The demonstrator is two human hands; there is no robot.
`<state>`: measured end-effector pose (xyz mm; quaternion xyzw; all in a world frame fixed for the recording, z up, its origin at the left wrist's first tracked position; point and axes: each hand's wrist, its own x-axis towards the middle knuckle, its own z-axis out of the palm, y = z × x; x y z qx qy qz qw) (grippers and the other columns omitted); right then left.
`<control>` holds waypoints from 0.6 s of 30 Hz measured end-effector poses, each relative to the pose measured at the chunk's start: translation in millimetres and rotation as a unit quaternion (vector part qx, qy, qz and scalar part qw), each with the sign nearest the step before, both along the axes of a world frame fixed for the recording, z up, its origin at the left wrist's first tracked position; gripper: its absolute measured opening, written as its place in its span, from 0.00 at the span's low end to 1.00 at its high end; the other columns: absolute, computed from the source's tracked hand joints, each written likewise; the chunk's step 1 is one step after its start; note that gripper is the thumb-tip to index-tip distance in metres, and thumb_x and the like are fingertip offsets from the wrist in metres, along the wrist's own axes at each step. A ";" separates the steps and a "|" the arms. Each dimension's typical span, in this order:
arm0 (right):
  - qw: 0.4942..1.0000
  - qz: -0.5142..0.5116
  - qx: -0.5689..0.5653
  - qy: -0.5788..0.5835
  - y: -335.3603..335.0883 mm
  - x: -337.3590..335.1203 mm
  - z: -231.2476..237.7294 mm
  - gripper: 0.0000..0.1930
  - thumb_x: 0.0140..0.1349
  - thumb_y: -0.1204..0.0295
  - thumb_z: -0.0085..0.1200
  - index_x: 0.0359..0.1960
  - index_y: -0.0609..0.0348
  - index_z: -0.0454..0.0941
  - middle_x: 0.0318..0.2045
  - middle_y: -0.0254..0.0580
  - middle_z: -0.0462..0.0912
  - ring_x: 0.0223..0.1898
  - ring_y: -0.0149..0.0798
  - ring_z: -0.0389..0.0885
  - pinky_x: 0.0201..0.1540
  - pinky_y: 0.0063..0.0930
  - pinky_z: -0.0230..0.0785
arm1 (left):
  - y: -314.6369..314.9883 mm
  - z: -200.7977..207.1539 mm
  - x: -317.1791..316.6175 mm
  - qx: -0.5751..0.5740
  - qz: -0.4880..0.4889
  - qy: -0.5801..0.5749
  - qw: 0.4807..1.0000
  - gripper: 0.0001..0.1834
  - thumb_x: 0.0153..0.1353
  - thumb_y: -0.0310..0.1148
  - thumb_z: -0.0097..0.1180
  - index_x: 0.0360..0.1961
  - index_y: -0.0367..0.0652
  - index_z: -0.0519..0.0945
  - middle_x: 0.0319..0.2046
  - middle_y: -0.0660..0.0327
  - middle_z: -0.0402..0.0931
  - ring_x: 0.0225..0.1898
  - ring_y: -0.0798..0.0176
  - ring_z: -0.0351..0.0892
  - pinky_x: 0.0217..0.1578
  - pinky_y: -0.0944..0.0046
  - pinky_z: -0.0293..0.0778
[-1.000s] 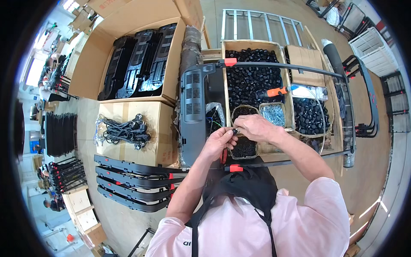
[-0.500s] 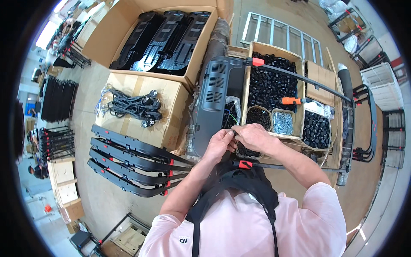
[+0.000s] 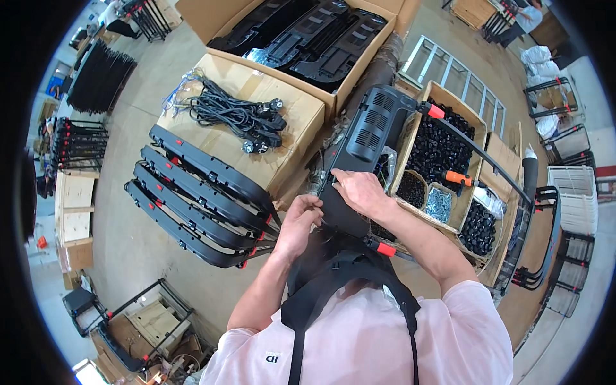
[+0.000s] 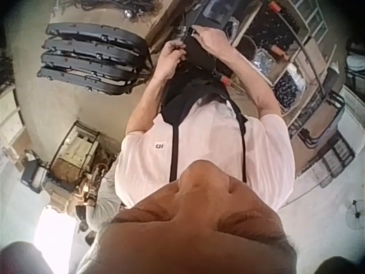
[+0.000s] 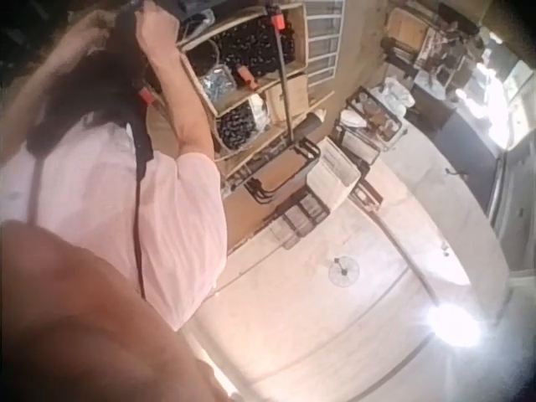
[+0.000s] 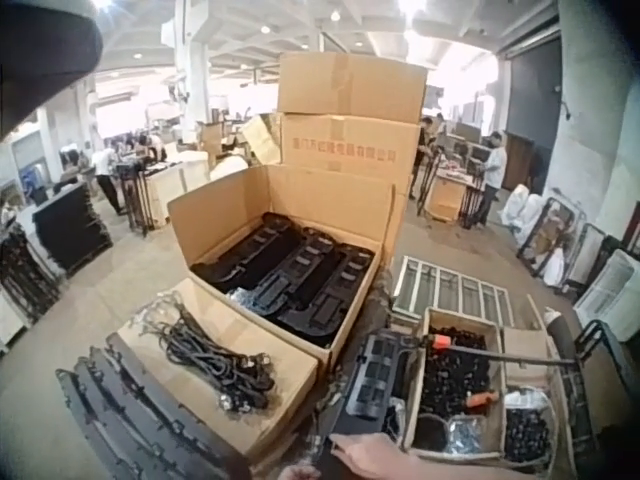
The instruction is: Assembling the plastic housing of a power tool using an electric screwdriver and screws.
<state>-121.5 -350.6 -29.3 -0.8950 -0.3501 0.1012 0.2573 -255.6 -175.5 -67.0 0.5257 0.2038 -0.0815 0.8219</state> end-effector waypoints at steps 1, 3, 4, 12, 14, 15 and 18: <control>1.000 -0.002 0.004 -0.001 7.6 0.7 -1.3 0.13 0.66 0.70 0.60 0.49 0.62 0.81 0.36 0.59 0.87 0.40 0.61 0.87 0.43 0.52 0.80 | 1.9 4.9 -2.0 -0.003 0.008 0.001 1.000 0.11 0.78 0.29 0.50 0.57 0.38 0.74 0.48 0.59 0.79 0.38 0.70 0.77 0.40 0.68 0.76; 1.000 -0.005 -0.025 -0.004 13.7 2.9 -4.5 0.12 0.66 0.70 0.60 0.47 0.62 0.81 0.35 0.60 0.87 0.40 0.62 0.87 0.42 0.52 0.80 | 3.8 13.6 -4.2 -0.072 0.009 0.037 0.997 0.13 0.82 0.33 0.45 0.57 0.35 0.73 0.47 0.56 0.79 0.38 0.68 0.80 0.39 0.67 0.79; 0.999 -0.014 -0.050 -0.008 18.2 3.5 -4.4 0.11 0.66 0.70 0.60 0.46 0.63 0.80 0.34 0.61 0.87 0.39 0.62 0.87 0.42 0.53 0.80 | 6.3 12.2 -6.8 -0.075 0.016 0.038 0.996 0.13 0.82 0.33 0.45 0.57 0.35 0.73 0.47 0.56 0.79 0.38 0.68 0.80 0.39 0.67 0.79; 0.993 -0.005 -0.115 -0.007 30.8 3.0 -4.2 0.12 0.67 0.69 0.59 0.47 0.63 0.80 0.29 0.59 0.86 0.36 0.63 0.88 0.41 0.54 0.80 | 9.6 -7.9 -15.5 -0.041 -0.094 0.067 0.992 0.21 0.83 0.48 0.41 0.50 0.41 0.79 0.28 0.67 0.70 0.22 0.75 0.64 0.23 0.70 0.63; 0.993 0.001 -0.119 -0.004 28.9 1.0 -3.9 0.14 0.68 0.69 0.58 0.51 0.63 0.81 0.30 0.60 0.87 0.37 0.62 0.88 0.42 0.54 0.80 | 8.6 -14.4 -12.1 0.014 -0.086 0.048 0.995 0.19 0.82 0.46 0.44 0.48 0.41 0.79 0.29 0.68 0.69 0.25 0.75 0.65 0.26 0.70 0.65; 0.993 0.001 -0.120 -0.005 28.2 1.8 -3.2 0.14 0.68 0.69 0.58 0.51 0.63 0.81 0.30 0.60 0.87 0.37 0.62 0.88 0.42 0.54 0.80 | 8.2 -17.4 -10.6 0.013 -0.086 0.048 0.995 0.19 0.82 0.46 0.44 0.48 0.41 0.79 0.29 0.68 0.69 0.25 0.75 0.65 0.26 0.70 0.65; 0.989 0.005 -0.144 0.030 22.7 4.8 -0.2 0.18 0.69 0.69 0.56 0.58 0.61 0.78 0.32 0.61 0.87 0.40 0.61 0.88 0.46 0.54 0.79 | 8.6 -16.8 -2.4 0.007 -0.055 0.048 0.997 0.15 0.82 0.41 0.47 0.55 0.42 0.77 0.30 0.70 0.68 0.29 0.76 0.65 0.30 0.73 0.64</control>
